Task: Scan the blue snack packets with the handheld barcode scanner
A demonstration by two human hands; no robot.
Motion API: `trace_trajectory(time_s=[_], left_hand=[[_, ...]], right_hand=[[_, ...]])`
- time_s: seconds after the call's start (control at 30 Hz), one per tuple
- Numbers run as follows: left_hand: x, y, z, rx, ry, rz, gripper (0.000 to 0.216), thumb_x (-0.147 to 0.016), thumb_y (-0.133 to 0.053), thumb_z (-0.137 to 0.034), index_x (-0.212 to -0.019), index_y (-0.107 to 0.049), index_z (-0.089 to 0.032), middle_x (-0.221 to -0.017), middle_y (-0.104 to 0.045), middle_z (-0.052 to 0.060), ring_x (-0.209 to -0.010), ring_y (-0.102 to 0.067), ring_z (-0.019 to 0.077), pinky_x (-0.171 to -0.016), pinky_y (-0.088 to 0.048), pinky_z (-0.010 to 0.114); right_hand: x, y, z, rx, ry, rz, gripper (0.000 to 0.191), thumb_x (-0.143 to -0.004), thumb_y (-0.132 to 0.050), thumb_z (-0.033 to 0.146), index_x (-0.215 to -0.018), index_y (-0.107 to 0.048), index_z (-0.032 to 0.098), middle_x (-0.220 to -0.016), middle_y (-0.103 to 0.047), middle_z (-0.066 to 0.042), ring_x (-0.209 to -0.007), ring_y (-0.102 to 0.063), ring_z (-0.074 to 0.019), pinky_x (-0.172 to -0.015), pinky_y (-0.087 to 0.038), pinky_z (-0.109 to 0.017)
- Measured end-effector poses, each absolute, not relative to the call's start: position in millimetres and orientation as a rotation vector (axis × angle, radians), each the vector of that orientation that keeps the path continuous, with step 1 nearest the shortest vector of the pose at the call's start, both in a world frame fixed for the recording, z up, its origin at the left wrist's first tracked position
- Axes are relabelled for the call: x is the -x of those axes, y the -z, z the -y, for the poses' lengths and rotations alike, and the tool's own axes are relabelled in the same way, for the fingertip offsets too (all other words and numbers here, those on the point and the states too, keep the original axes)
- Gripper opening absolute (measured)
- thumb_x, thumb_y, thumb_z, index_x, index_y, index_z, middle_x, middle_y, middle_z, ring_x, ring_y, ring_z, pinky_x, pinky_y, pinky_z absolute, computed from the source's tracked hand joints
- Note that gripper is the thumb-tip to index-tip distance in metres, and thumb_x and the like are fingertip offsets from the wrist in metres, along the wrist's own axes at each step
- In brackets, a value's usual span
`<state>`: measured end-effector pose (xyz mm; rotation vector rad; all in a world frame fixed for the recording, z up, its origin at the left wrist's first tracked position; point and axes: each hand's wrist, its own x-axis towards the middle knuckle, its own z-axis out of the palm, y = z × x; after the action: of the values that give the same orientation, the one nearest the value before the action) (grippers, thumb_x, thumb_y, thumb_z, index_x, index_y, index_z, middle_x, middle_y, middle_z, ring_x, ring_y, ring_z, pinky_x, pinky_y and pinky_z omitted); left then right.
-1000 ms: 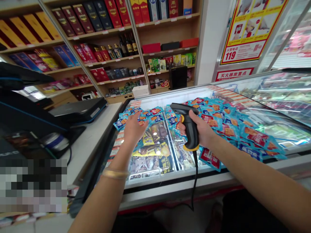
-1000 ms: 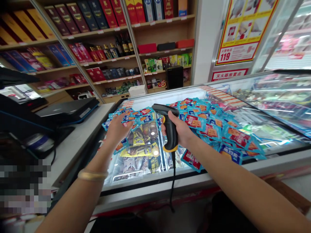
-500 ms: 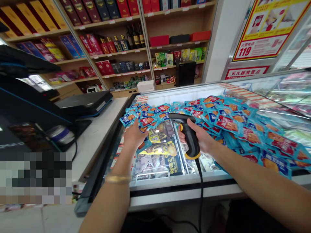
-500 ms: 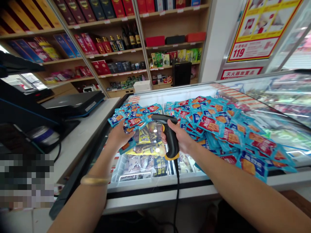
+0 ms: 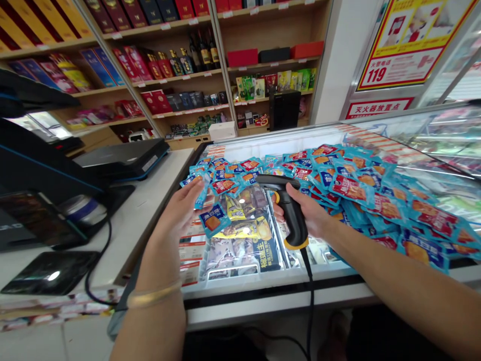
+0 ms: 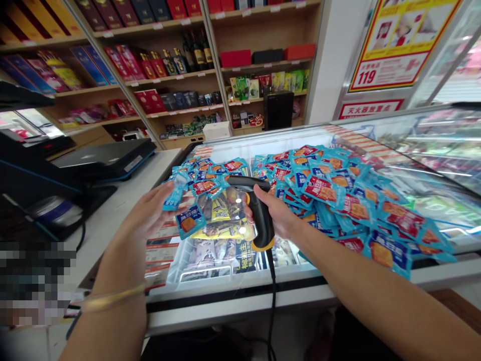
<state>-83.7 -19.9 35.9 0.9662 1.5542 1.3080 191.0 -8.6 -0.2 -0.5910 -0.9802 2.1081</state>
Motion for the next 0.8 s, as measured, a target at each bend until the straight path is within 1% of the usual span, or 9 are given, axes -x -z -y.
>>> trace_trajectory(time_s=[0.03,0.1,0.2,0.37,0.47,0.6,0.8], left_hand=[[75.1,-37.5,20.1,-0.873,-1.339,-1.415,0.042,-0.081,-0.062,-0.049,-0.109,-0.064,-0.018,-0.088,-0.071,0.007,-0.082,-0.068,0.0221,-0.075,-0.056,0.039],[59.0,-36.5,19.4,-0.758,-1.315,-1.208,0.042,-0.089,-0.050,-0.050,-0.112,-0.062,-0.018,-0.095,-0.072,0.009,-0.084,-0.069,0.0234,-0.076,-0.057,0.043],[45.1,-26.7,16.5,-0.716,-1.219,-1.045,0.044,-0.093,-0.045,-0.049,-0.120,-0.059,-0.018,-0.102,-0.072,0.012,-0.090,-0.070,0.0255,-0.076,-0.058,0.044],[40.3,-11.6,13.3,-0.739,-1.179,-1.006,0.044,-0.093,-0.046,-0.047,-0.123,-0.057,-0.017,-0.102,-0.072,0.012,-0.093,-0.070,0.0250,-0.075,-0.060,0.040],[35.6,-10.5,14.8,-0.769,-1.169,-1.033,0.042,-0.093,-0.047,-0.047,-0.120,-0.059,-0.017,-0.101,-0.072,0.012,-0.091,-0.070,0.0242,-0.075,-0.060,0.040],[29.2,-11.8,17.2,-0.789,-1.123,-1.080,0.041,-0.094,-0.045,-0.047,-0.115,-0.063,-0.016,-0.102,-0.071,0.013,-0.093,-0.070,0.0247,-0.075,-0.060,0.039],[27.2,-11.2,17.4,-0.802,-1.093,-1.090,0.042,-0.090,-0.052,-0.050,-0.113,-0.065,-0.018,-0.109,-0.070,0.014,-0.098,-0.069,0.0271,-0.073,-0.060,0.038]], right_hand=[[-190.7,0.3,9.1,0.593,-2.106,0.988,0.042,-0.079,-0.061,0.060,-0.080,-0.056,0.018,-0.062,-0.051,-0.001,-0.057,-0.044,-0.0122,-0.053,-0.040,-0.023],[-190.2,0.7,10.3,0.609,-2.109,0.999,0.044,-0.077,-0.063,0.061,-0.081,-0.057,0.018,-0.062,-0.052,0.000,-0.056,-0.045,-0.0118,-0.054,-0.040,-0.023],[-189.6,0.7,12.1,0.643,-2.120,1.007,0.048,-0.073,-0.066,0.063,-0.081,-0.058,0.017,-0.062,-0.053,0.000,-0.054,-0.046,-0.0111,-0.051,-0.037,-0.022],[-188.0,0.1,13.8,0.628,-2.107,1.034,0.046,-0.075,-0.064,0.062,-0.081,-0.057,0.017,-0.061,-0.054,0.000,-0.054,-0.047,-0.0114,-0.051,-0.037,-0.023],[-187.4,1.3,13.5,0.605,-2.114,1.036,0.047,-0.074,-0.066,0.062,-0.085,-0.057,0.017,-0.060,-0.055,0.000,-0.054,-0.047,-0.0116,-0.052,-0.037,-0.023],[-187.6,2.5,12.8,0.613,-2.116,1.032,0.049,-0.069,-0.069,0.064,-0.082,-0.057,0.018,-0.060,-0.055,0.001,-0.054,-0.047,-0.0113,-0.053,-0.037,-0.023],[-187.0,2.1,12.8,0.598,-2.120,1.039,0.049,-0.071,-0.068,0.064,-0.081,-0.057,0.017,-0.060,-0.055,0.000,-0.055,-0.047,-0.0110,-0.056,-0.038,-0.024]])
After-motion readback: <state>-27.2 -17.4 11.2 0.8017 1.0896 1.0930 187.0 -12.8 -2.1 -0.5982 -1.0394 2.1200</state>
